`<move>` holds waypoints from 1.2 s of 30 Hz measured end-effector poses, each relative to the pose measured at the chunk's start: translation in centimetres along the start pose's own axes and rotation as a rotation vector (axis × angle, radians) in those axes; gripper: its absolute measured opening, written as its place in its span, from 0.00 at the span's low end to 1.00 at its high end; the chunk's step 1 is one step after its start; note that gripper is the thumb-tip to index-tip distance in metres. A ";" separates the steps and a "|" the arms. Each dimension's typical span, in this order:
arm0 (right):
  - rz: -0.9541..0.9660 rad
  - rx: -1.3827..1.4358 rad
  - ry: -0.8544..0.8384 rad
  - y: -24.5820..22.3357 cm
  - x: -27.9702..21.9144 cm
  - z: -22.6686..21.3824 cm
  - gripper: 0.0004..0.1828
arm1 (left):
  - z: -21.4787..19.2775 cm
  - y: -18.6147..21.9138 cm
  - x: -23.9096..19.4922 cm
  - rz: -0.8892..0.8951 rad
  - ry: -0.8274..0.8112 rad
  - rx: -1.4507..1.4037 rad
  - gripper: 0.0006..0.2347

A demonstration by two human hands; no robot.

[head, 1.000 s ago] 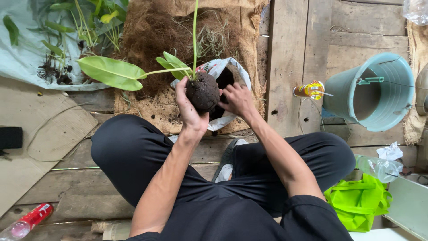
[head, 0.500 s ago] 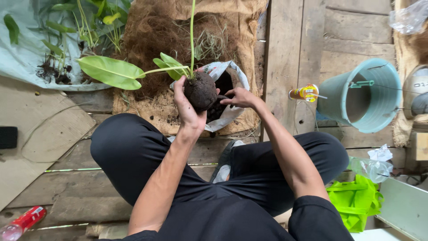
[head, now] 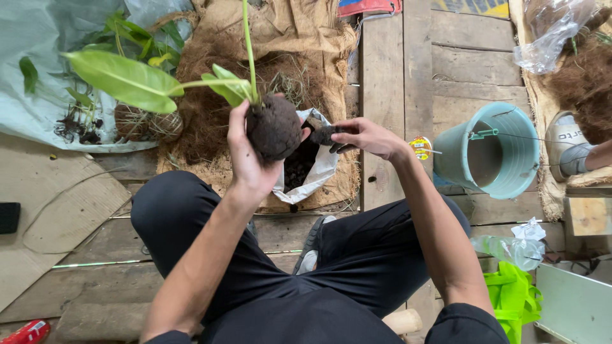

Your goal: The person sits on the floor and wraps a plant's root ball with soil and coconut coir. They add soil to the root ball, then layer and press coconut coir around it to form a compact sphere.

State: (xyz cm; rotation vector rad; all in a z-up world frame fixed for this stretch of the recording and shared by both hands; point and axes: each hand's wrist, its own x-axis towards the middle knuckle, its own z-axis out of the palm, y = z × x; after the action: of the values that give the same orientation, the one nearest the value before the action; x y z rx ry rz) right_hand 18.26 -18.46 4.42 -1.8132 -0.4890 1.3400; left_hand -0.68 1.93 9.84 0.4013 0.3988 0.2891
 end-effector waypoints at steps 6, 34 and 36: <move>-0.012 0.370 0.116 1.0 0.2 2.2 0.24 | 3.9 1.2 2.6 -0.050 -0.070 0.087 0.30; 0.241 0.330 0.241 16.5 9.5 6.7 0.35 | 0.4 -2.4 6.1 -0.152 -0.027 -0.116 0.25; 0.243 0.408 0.237 16.4 9.6 6.7 0.34 | 0.5 -2.4 6.1 -0.152 -0.004 -0.093 0.25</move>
State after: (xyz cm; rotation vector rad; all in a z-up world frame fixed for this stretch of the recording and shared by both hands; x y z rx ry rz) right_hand 13.04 -18.92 -15.08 -1.6898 0.1300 1.2508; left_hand 5.40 1.79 7.28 0.2786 0.4084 0.1585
